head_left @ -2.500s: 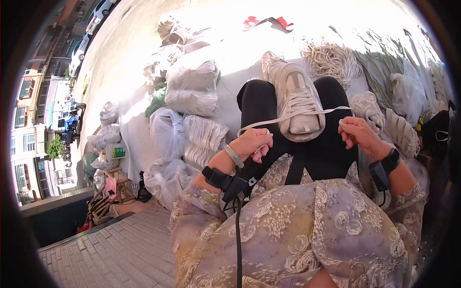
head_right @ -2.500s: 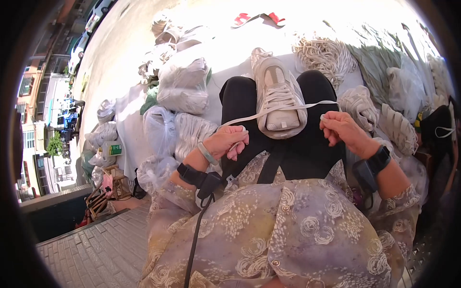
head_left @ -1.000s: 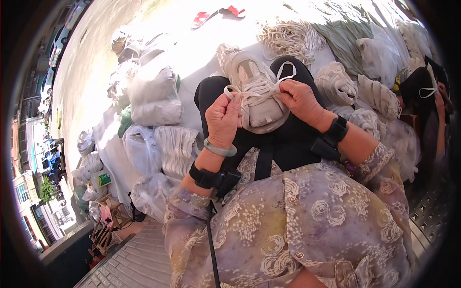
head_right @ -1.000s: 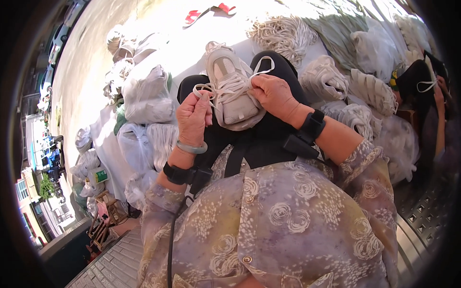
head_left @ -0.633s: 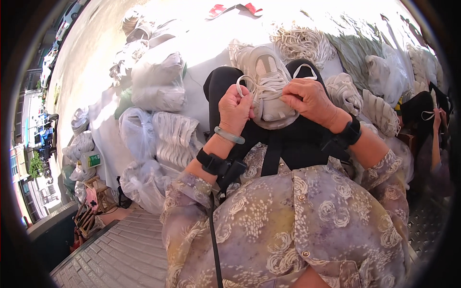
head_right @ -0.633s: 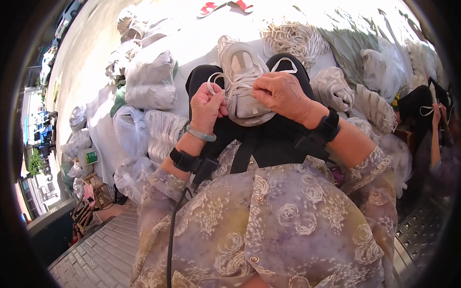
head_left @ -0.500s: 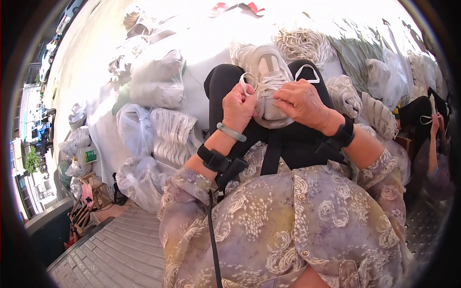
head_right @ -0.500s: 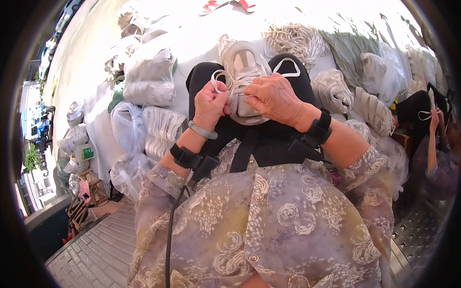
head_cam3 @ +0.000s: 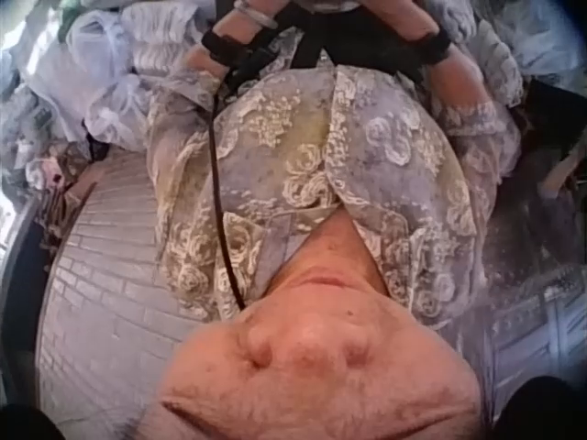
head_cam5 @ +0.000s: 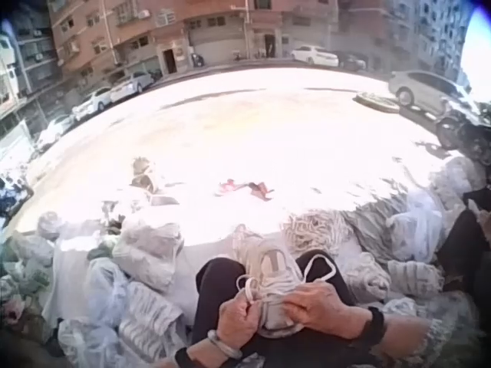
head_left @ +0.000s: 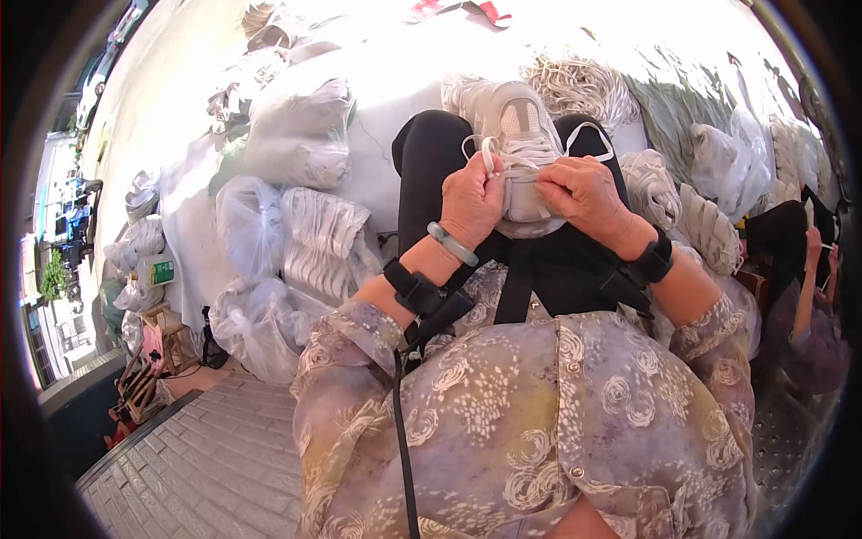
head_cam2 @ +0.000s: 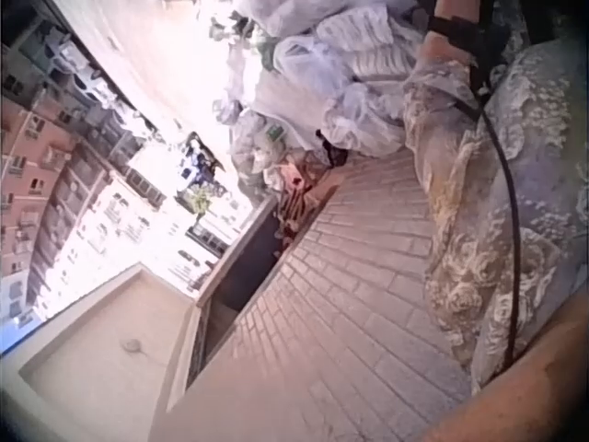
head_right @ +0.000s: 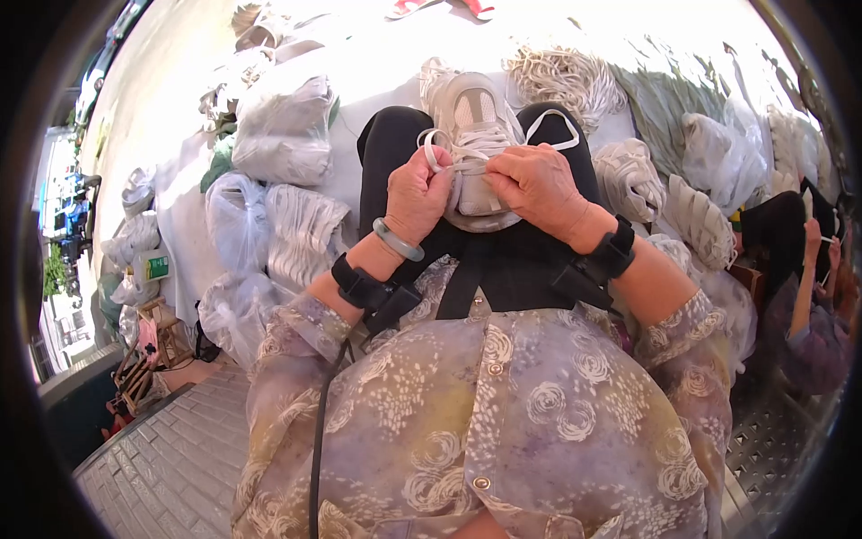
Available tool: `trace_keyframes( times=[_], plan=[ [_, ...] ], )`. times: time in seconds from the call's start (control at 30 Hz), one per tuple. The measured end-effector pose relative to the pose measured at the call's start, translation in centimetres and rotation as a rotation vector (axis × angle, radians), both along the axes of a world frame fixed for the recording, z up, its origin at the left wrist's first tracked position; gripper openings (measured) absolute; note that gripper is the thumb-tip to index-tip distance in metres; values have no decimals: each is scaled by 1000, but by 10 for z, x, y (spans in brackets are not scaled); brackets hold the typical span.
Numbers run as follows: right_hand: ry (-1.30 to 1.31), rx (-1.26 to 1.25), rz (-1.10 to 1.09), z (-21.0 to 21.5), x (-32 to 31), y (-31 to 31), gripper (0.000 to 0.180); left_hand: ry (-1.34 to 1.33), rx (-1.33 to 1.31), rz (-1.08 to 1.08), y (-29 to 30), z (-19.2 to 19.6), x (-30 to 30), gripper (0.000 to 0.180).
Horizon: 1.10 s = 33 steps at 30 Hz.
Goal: Lace and tie the shoelaces on newly manufactured white sneakers.
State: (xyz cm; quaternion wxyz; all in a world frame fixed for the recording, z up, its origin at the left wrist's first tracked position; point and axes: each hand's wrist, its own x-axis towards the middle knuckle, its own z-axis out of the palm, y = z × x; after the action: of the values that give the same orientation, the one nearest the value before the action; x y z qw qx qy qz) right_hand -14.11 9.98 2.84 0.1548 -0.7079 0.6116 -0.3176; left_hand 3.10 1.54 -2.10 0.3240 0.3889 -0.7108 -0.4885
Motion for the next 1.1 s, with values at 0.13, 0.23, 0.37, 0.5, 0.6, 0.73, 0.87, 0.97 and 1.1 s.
trace_keyframes(
  times=[0.13, 0.23, 0.37, 0.5, 0.6, 0.73, 0.87, 0.97, 1.1],
  plan=[
    [-42, 92, -64, 7, -2, 2, 9, -148, 169, -58, -12, 1, 0, 21],
    [-50, 73, -57, 6, -2, 4, 9, -327, -33, -22, -11, 26, 6, 33],
    [89, 13, 2, 10, 10, -3, 8, -251, -567, -216, 6, 37, 21, 47],
    [119, -6, 85, 12, 24, -14, 7, -301, -469, -270, 13, 26, 23, 46],
    [160, 0, 122, 7, 28, -20, 6, -301, -444, -251, 13, 21, 25, 41],
    [118, 63, 88, 4, 29, -23, 7, -340, -454, -176, 22, 13, 24, 29],
    [148, 131, 51, 4, 34, -23, 9, -384, -468, -136, 21, 4, 17, 17],
    [205, 122, 25, -1, 32, -23, 10, -338, -493, -142, 17, 3, 11, 14],
    [210, -14, 36, -14, 30, -27, 12, -307, -437, -180, 10, 5, 9, 11]
  ],
)
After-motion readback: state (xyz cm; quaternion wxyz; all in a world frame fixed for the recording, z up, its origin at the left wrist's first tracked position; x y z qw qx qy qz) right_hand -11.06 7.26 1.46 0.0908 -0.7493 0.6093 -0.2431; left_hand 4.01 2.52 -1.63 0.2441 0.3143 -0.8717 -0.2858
